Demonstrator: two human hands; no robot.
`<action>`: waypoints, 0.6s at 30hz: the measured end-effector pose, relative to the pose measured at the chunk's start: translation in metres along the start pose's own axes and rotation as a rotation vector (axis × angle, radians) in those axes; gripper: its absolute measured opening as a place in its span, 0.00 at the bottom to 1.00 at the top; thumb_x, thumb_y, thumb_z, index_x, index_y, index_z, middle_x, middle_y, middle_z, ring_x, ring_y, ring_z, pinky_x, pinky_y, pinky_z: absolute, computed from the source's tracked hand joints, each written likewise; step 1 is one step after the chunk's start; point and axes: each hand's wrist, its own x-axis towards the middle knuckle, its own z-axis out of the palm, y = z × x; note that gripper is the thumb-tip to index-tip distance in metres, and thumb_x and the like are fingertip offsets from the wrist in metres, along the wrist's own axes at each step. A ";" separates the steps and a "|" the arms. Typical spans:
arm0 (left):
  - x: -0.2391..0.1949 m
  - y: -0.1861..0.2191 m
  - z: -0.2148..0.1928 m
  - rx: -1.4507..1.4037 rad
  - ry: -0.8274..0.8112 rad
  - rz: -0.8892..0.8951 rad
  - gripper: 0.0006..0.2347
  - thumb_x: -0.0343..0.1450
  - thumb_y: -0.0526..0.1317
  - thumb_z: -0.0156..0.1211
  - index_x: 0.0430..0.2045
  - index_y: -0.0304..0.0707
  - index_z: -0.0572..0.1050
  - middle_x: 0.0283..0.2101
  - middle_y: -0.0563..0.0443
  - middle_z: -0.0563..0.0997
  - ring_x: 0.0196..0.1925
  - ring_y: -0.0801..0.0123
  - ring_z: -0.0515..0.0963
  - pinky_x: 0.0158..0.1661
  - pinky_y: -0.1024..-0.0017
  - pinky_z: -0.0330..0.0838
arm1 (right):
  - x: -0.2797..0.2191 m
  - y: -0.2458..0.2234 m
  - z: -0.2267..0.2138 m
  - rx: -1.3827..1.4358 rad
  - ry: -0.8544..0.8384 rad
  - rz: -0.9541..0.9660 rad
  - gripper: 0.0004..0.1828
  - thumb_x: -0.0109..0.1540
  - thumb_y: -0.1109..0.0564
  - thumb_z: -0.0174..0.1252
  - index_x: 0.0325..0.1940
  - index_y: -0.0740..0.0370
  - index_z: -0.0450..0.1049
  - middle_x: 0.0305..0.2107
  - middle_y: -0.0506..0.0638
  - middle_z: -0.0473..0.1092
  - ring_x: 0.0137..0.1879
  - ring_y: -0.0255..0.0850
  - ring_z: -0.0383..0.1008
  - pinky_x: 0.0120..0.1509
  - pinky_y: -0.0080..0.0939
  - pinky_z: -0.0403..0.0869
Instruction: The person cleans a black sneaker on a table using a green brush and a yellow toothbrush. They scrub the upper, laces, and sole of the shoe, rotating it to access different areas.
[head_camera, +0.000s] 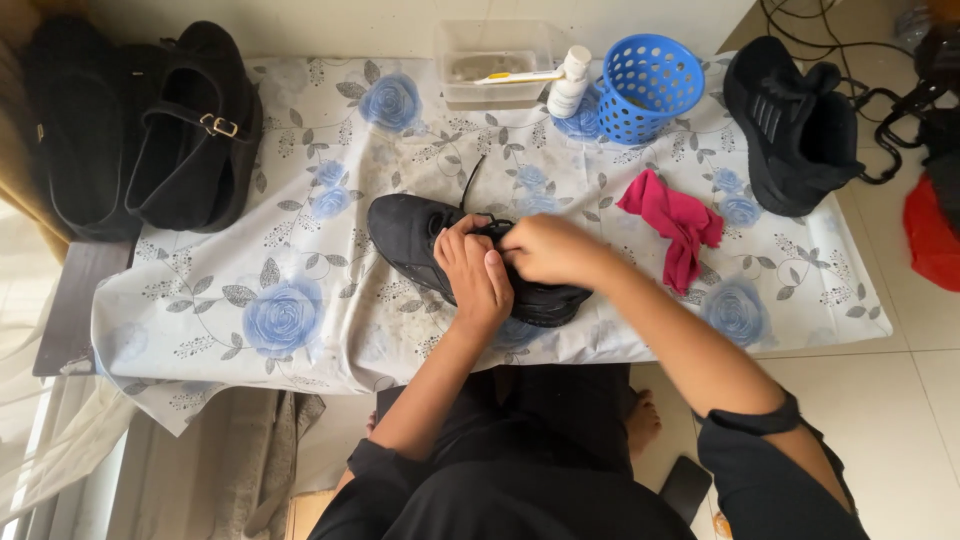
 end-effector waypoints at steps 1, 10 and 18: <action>0.002 0.002 -0.002 0.000 -0.001 0.001 0.14 0.72 0.45 0.24 0.21 0.40 0.57 0.40 0.46 0.64 0.44 0.55 0.62 0.54 0.57 0.46 | -0.004 -0.005 -0.001 0.001 0.001 0.000 0.11 0.54 0.56 0.46 0.17 0.59 0.68 0.08 0.51 0.61 0.20 0.49 0.65 0.25 0.44 0.63; 0.005 0.001 -0.004 0.014 0.004 0.046 0.14 0.72 0.44 0.23 0.21 0.39 0.58 0.34 0.45 0.63 0.42 0.53 0.62 0.54 0.57 0.45 | -0.037 0.010 -0.044 0.044 -0.320 0.214 0.12 0.55 0.57 0.49 0.34 0.54 0.79 0.07 0.44 0.66 0.17 0.36 0.62 0.27 0.33 0.64; -0.003 -0.003 -0.009 0.079 -0.017 0.094 0.15 0.72 0.46 0.21 0.19 0.42 0.57 0.37 0.47 0.64 0.42 0.56 0.61 0.53 0.57 0.44 | -0.005 0.020 -0.004 0.103 -0.244 -0.093 0.11 0.54 0.51 0.50 0.20 0.54 0.73 0.04 0.42 0.63 0.15 0.36 0.61 0.22 0.35 0.62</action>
